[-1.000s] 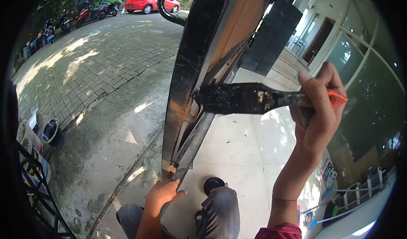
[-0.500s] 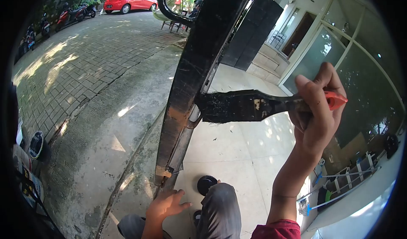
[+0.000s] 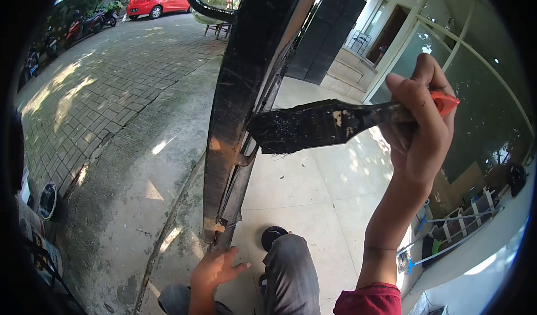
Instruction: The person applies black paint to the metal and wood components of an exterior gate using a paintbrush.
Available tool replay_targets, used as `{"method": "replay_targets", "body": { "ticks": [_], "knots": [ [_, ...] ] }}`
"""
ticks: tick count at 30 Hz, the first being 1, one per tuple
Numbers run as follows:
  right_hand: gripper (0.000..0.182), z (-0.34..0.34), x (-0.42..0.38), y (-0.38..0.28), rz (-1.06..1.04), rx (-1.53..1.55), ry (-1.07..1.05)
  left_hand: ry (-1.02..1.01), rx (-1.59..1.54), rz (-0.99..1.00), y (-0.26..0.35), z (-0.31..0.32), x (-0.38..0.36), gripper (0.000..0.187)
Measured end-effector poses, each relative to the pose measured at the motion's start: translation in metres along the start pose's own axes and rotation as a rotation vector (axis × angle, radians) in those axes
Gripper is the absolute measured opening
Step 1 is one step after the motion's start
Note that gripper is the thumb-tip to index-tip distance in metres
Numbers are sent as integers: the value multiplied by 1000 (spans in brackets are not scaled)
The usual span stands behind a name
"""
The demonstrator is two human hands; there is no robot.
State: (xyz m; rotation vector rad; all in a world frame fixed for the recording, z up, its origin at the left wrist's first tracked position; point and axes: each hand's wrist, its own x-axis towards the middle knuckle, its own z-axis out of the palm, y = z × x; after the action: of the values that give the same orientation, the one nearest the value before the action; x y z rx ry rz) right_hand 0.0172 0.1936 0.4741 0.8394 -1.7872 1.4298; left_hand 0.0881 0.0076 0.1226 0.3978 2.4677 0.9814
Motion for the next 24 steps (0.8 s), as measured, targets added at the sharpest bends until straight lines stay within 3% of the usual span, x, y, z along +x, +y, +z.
{"method": "replay_targets", "body": {
  "ticks": [2, 5, 9, 11, 15, 20, 21, 24],
  "knots": [
    [21, 3, 1, -5, 34, 100, 5, 96, 21, 41, -4, 5, 1, 55],
    [24, 16, -2, 2, 14, -38, 56, 67, 82, 7, 3, -6, 1, 63],
    [20, 6, 0, -8, 55, 62, 21, 45, 84, -13, 9, -10, 1, 63],
    [19, 10, -1, 3, -39, -75, 42, 15, 87, -8, 11, -11, 3, 63],
    [19, 4, 0, -9, 10, 22, 13, -4, 116, -10, 8, -7, 6, 64],
    [17, 8, -12, -11, -61, -132, 166, 5, 98, -26, 12, -13, 1, 63],
    [17, 5, -19, -14, 2, -129, 150, 4, 96, -28, 11, -11, 0, 63],
    [22, 0, -27, -4, -121, -210, 142, 50, 34, -13, 6, -5, -1, 52]
  ]
}}
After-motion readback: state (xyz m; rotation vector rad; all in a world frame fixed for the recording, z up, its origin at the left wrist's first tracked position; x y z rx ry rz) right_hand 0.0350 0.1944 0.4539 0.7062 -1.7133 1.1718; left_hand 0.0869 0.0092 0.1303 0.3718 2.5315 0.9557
